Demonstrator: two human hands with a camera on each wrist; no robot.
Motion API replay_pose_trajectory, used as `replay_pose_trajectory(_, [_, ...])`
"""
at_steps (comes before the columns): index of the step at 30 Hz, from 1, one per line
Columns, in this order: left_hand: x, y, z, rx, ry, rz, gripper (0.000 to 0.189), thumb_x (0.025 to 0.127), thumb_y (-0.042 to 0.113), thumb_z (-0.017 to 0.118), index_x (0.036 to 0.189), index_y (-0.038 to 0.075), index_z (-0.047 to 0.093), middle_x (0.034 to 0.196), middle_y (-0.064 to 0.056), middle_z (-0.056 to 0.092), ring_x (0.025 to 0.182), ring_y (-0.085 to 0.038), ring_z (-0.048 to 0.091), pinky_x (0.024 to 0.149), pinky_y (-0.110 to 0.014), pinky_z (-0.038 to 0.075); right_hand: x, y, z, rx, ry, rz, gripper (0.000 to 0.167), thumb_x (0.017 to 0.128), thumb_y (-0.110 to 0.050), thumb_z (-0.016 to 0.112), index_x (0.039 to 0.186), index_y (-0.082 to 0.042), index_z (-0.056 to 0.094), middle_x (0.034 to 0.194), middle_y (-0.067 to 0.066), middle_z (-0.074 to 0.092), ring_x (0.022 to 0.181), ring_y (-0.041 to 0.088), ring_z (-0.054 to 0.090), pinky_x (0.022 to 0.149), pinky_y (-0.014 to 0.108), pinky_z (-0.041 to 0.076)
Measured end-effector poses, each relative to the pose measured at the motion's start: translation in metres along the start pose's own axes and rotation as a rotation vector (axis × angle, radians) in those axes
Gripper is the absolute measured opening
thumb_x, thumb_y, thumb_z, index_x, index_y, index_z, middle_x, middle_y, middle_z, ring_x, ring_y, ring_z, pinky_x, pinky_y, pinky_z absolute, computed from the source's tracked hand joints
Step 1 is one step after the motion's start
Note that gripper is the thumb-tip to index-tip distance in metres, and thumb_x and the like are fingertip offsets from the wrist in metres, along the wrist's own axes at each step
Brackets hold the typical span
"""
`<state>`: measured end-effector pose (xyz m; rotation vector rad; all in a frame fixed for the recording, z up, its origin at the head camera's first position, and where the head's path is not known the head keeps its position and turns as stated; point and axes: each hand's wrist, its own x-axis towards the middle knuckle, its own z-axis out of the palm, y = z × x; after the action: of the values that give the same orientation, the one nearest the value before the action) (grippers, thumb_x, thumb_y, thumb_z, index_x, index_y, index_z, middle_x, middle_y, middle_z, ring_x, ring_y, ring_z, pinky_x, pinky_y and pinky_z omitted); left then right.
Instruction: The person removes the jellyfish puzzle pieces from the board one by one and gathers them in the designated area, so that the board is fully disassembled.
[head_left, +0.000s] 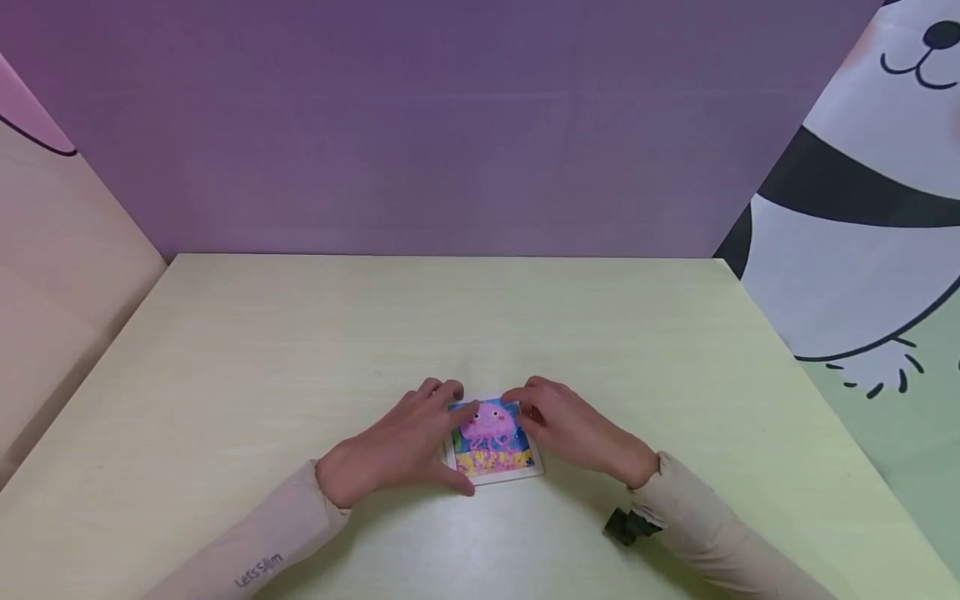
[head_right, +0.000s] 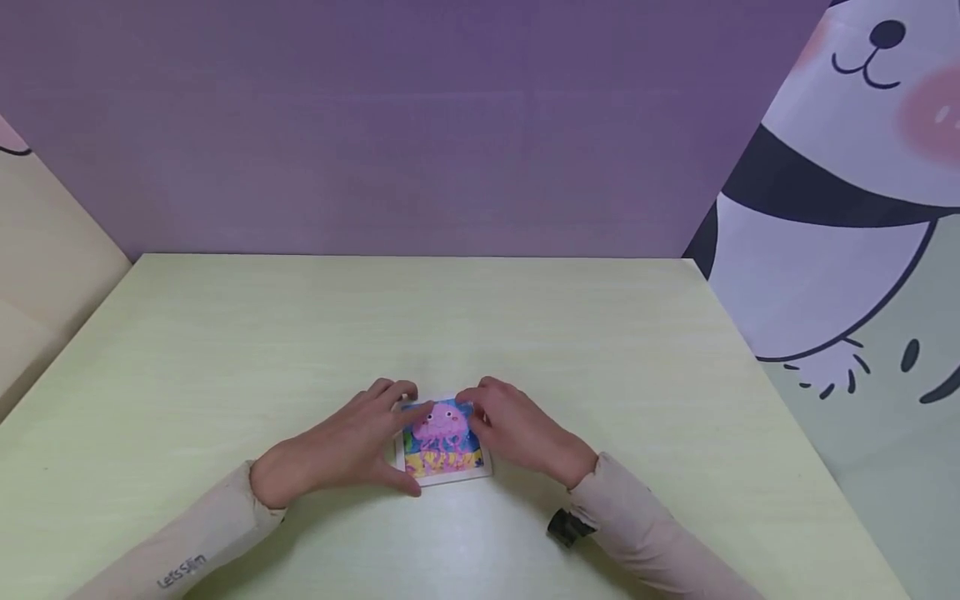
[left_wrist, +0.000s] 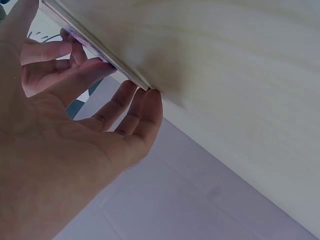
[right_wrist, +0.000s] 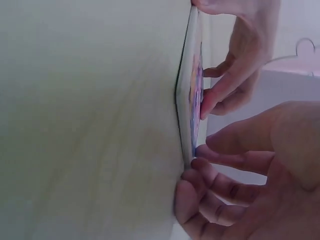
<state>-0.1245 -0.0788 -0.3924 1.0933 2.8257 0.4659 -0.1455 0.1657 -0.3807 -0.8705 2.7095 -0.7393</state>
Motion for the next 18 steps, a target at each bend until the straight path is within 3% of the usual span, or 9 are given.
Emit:
replay_pose_trajectory(6, [0.001, 0.000, 0.000, 0.024, 0.005, 0.011, 0.095, 0.068, 0.064, 0.083, 0.142, 0.012, 0.056, 0.137, -0.012, 0.049, 0.122, -0.027, 0.042, 0.094, -0.043, 0.044, -0.001, -0.007, 0.003, -0.078, 0.000, 0.001, 0.026, 0.096, 0.000, 0.059, 0.121, 0.000, 0.065, 0.092, -0.001, 0.061, 0.083, 0.013, 0.053, 0.075, 0.028, 0.050])
replay_pose_trajectory(13, [-0.001, -0.002, 0.005, 0.045, 0.013, 0.012, 0.097, 0.067, 0.066, 0.082, 0.143, 0.012, 0.055, 0.136, -0.011, 0.048, 0.120, -0.026, 0.042, 0.091, -0.043, 0.044, 0.001, -0.007, 0.014, -0.128, -0.023, -0.051, 0.018, 0.098, -0.002, 0.055, 0.116, 0.000, 0.050, 0.082, -0.003, 0.051, 0.075, 0.013, 0.050, 0.065, 0.023, 0.045])
replay_pose_trajectory(18, [0.001, -0.001, 0.004, 0.039, -0.002, 0.012, 0.096, 0.068, 0.066, 0.081, 0.145, 0.014, 0.053, 0.138, -0.009, 0.047, 0.124, -0.025, 0.040, 0.092, -0.043, 0.043, 0.001, -0.005, 0.011, -0.077, -0.041, 0.008, 0.018, 0.100, -0.003, 0.052, 0.118, -0.001, 0.048, 0.087, -0.001, 0.053, 0.080, 0.014, 0.051, 0.069, 0.025, 0.047])
